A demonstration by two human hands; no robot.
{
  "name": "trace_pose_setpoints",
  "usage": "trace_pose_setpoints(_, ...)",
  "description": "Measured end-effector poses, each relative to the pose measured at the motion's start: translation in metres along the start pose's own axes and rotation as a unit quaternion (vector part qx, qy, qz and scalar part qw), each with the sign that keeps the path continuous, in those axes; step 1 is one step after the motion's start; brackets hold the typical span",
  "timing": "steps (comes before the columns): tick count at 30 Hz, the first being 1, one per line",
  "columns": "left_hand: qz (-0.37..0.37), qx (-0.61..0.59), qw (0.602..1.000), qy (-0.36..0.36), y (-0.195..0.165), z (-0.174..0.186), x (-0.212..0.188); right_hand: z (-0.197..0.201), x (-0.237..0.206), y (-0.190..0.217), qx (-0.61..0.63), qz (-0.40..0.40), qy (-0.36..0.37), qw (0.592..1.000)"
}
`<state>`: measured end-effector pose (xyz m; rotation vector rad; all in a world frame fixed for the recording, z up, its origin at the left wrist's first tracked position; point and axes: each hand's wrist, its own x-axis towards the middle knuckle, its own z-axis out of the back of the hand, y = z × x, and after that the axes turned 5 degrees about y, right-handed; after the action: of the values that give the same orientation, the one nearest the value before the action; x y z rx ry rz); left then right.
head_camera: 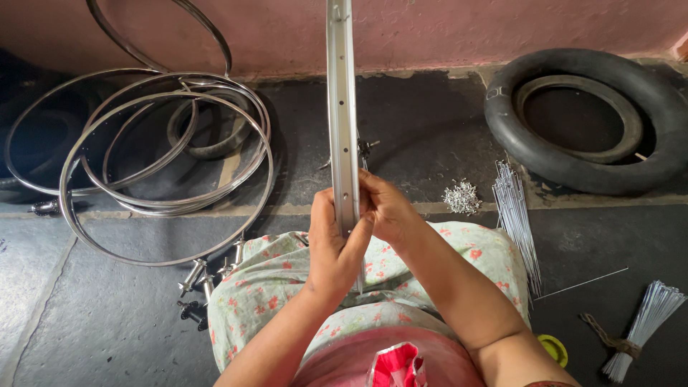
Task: The person inserts metal spokes into a bicycle hub, then attaches the spokes to a wheel rim and secures them with nuts. The person works on one wheel, inserting and tightening multiple spokes by hand.
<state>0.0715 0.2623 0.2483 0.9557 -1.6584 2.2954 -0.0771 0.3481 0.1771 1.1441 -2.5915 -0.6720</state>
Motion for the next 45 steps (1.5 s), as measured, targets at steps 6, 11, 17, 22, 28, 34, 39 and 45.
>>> trace_pose_setpoints(6, -0.093, 0.038, 0.995, 0.024, 0.007, 0.008, 0.013, -0.021, -0.008, 0.005, -0.021, -0.022, -0.008, 1.000)
trace_pose_setpoints(11, 0.006, -0.088, 0.992, 0.085, 0.022, 0.008, 0.016, 0.037, 0.000, 0.018, -0.120, -0.029, 0.053, 0.991)
trace_pose_setpoints(17, 0.039, -0.110, 0.989, 0.089, 0.022, 0.012, 0.014, 0.194, 0.018, 0.105, -0.698, 0.033, -0.148, 0.700)
trace_pose_setpoints(22, 0.044, -0.103, 0.990, 0.087, 0.017, 0.018, 0.018, 0.301, -0.038, 0.178, -0.809, -0.033, -0.373, 0.454)
trace_pose_setpoints(28, 0.010, -0.087, 0.990, 0.109, 0.006, 0.017, 0.022, 0.331, -0.047, 0.184, -0.837, -0.146, -0.345, 0.399)
trace_pose_setpoints(34, 0.025, -0.097, 0.986, 0.130, 0.002, 0.023, 0.023, 0.343, -0.008, 0.174, -0.891, -0.186, -0.283, 0.302)
trace_pose_setpoints(39, 0.039, -0.065, 0.988, 0.131, 0.004, 0.028, 0.018, 0.364, 0.000, 0.174, -0.899, -0.160, -0.292, 0.284)
trace_pose_setpoints(45, 0.059, -0.088, 0.988, 0.113, 0.007, 0.025, 0.021, 0.384, 0.007, 0.173, -0.936, -0.196, -0.217, 0.195)
